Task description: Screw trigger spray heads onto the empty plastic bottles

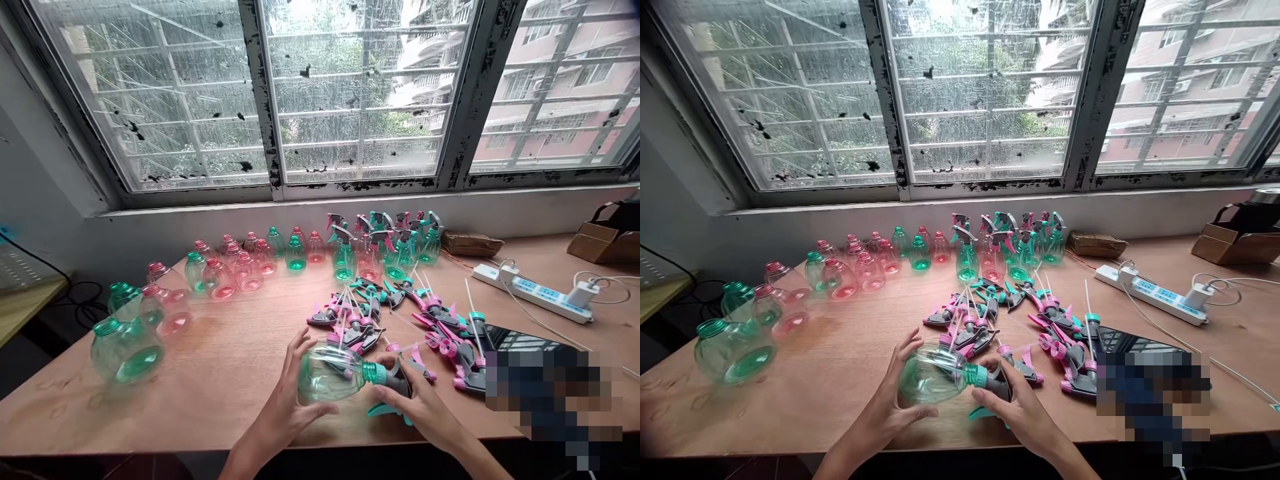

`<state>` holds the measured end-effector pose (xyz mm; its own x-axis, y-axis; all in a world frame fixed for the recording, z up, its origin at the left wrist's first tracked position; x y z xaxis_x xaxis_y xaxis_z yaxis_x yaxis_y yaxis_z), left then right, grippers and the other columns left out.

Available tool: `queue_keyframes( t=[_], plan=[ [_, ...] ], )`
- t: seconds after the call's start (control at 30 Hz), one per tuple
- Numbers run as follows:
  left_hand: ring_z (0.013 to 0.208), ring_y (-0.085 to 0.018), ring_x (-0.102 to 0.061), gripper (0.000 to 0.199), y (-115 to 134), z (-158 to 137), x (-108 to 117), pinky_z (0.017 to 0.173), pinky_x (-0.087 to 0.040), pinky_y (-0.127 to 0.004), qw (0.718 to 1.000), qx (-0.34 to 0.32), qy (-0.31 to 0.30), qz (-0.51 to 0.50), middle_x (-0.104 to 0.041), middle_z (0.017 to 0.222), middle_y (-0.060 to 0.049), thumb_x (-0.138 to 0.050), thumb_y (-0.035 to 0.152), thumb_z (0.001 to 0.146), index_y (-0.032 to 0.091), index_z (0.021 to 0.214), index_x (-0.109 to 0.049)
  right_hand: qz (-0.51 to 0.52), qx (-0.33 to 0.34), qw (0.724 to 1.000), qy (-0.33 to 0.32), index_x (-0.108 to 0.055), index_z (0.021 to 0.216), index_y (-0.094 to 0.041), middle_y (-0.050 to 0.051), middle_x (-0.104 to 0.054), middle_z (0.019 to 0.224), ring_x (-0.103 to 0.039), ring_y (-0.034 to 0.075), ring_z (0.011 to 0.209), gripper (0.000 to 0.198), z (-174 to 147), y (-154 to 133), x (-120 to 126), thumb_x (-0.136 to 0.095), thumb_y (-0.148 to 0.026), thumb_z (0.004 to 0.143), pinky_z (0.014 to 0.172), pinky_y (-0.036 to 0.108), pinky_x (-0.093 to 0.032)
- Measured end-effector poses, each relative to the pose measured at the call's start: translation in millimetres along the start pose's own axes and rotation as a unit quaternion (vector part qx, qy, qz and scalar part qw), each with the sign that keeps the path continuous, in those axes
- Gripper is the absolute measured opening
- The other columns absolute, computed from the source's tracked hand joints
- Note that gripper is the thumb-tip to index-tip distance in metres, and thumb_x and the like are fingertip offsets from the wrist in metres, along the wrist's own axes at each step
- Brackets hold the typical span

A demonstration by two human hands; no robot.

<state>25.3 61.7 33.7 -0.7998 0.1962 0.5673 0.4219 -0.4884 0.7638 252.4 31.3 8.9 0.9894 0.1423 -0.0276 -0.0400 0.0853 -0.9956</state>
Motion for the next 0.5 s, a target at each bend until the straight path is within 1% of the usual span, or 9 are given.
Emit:
queue_keyframes(
  t=[0.07, 0.13, 0.2, 0.23, 0.27, 0.3, 0.37, 0.43, 0.5],
  plan=[
    [0.148, -0.037, -0.030, 0.091, -3, -1, -1, 0.121, -0.027, -0.056, 1.000, 0.016, -0.005, -0.015, -0.028, 0.161, -0.012, -0.087, 0.030, 0.073, 0.036, 0.144, -0.031, 0.002, -0.020, 1.000, -0.012, -0.063, 0.109, -0.026, -0.003, -0.064, 0.087, -0.060, 0.014, 0.069, 0.028, -1, 1, -3, -0.073, -0.041, 0.087, 0.055, 0.019, -0.055],
    [0.146, -0.036, -0.036, 0.102, -7, -3, -2, 0.120, -0.030, -0.055, 0.999, 0.032, -0.005, -0.027, -0.032, 0.159, -0.013, -0.087, 0.030, 0.073, 0.036, 0.150, -0.019, 0.004, -0.035, 0.999, -0.017, -0.057, 0.118, -0.028, -0.003, -0.060, 0.091, -0.054, 0.010, 0.057, 0.037, -1, 4, -4, -0.071, -0.043, 0.088, 0.040, 0.017, -0.049],
    [0.147, -0.035, -0.033, 0.116, -11, -4, -3, 0.121, -0.029, -0.054, 0.998, 0.054, -0.003, -0.040, -0.029, 0.161, -0.014, -0.086, 0.033, 0.074, 0.035, 0.155, -0.002, 0.003, -0.038, 0.999, -0.018, -0.055, 0.120, -0.027, -0.002, -0.059, 0.093, -0.052, 0.009, 0.056, 0.041, -1, 7, -4, -0.071, -0.045, 0.087, 0.037, 0.016, -0.047],
    [0.149, -0.034, -0.031, 0.118, -13, -5, -3, 0.121, -0.027, -0.054, 0.997, 0.068, -0.002, -0.046, -0.028, 0.163, -0.015, -0.083, 0.037, 0.077, 0.034, 0.156, 0.004, -0.001, -0.041, 0.999, -0.019, -0.057, 0.118, -0.025, -0.002, -0.058, 0.091, -0.053, 0.009, 0.057, 0.041, 0, 9, -3, -0.072, -0.046, 0.086, 0.038, 0.016, -0.049],
    [0.150, -0.034, -0.029, 0.113, -15, -5, -2, 0.122, -0.026, -0.054, 0.995, 0.082, 0.000, -0.050, -0.027, 0.163, -0.015, -0.078, 0.041, 0.082, 0.032, 0.157, 0.006, -0.007, -0.046, 0.999, -0.018, -0.058, 0.114, -0.024, -0.003, -0.058, 0.087, -0.054, 0.010, 0.058, 0.039, 0, 11, -3, -0.072, -0.047, 0.085, 0.039, 0.017, -0.050],
    [0.150, -0.034, -0.027, 0.103, -17, -5, -1, 0.122, -0.025, -0.054, 0.994, 0.095, 0.003, -0.052, -0.027, 0.164, -0.016, -0.071, 0.044, 0.088, 0.029, 0.158, 0.003, -0.014, -0.052, 0.998, -0.019, -0.059, 0.110, -0.023, -0.003, -0.058, 0.084, -0.055, 0.011, 0.059, 0.038, 1, 13, -3, -0.072, -0.048, 0.085, 0.041, 0.018, -0.052],
    [0.150, -0.034, -0.028, 0.078, -17, -3, 1, 0.123, -0.023, -0.054, 0.993, 0.108, 0.011, -0.046, -0.033, 0.162, -0.016, -0.058, 0.047, 0.095, 0.025, 0.157, -0.017, -0.021, -0.058, 0.998, -0.018, -0.060, 0.109, -0.023, -0.003, -0.059, 0.084, -0.058, 0.013, 0.063, 0.039, 2, 15, -3, -0.073, -0.049, 0.083, 0.044, 0.019, -0.055],
    [0.147, -0.034, -0.034, 0.062, -14, 0, 4, 0.122, -0.026, -0.052, 0.994, 0.100, 0.015, -0.035, -0.043, 0.156, -0.014, -0.056, 0.048, 0.095, 0.024, 0.150, -0.038, -0.024, -0.059, 0.998, -0.013, -0.060, 0.108, -0.023, -0.003, -0.059, 0.085, -0.060, 0.014, 0.065, 0.040, 3, 15, -3, -0.073, -0.051, 0.082, 0.043, 0.019, -0.055],
    [0.141, -0.032, -0.043, 0.055, -9, 3, 6, 0.119, -0.032, -0.047, 0.996, 0.088, 0.012, -0.028, -0.053, 0.150, -0.010, -0.059, 0.047, 0.094, 0.026, 0.144, -0.048, -0.029, -0.065, 0.997, -0.006, -0.062, 0.105, -0.022, -0.003, -0.059, 0.082, -0.061, 0.015, 0.066, 0.041, 5, 15, -3, -0.075, -0.052, 0.080, 0.041, 0.019, -0.054]
  ],
)
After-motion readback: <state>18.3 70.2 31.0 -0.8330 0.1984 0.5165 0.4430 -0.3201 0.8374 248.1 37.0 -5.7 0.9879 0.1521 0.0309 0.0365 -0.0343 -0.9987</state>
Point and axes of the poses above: each hand's wrist, its own z-axis towards the middle knuckle, its own x-axis out of the back of the hand, y = z × x, the point moved 6 cm from there along z, towards the middle knuckle
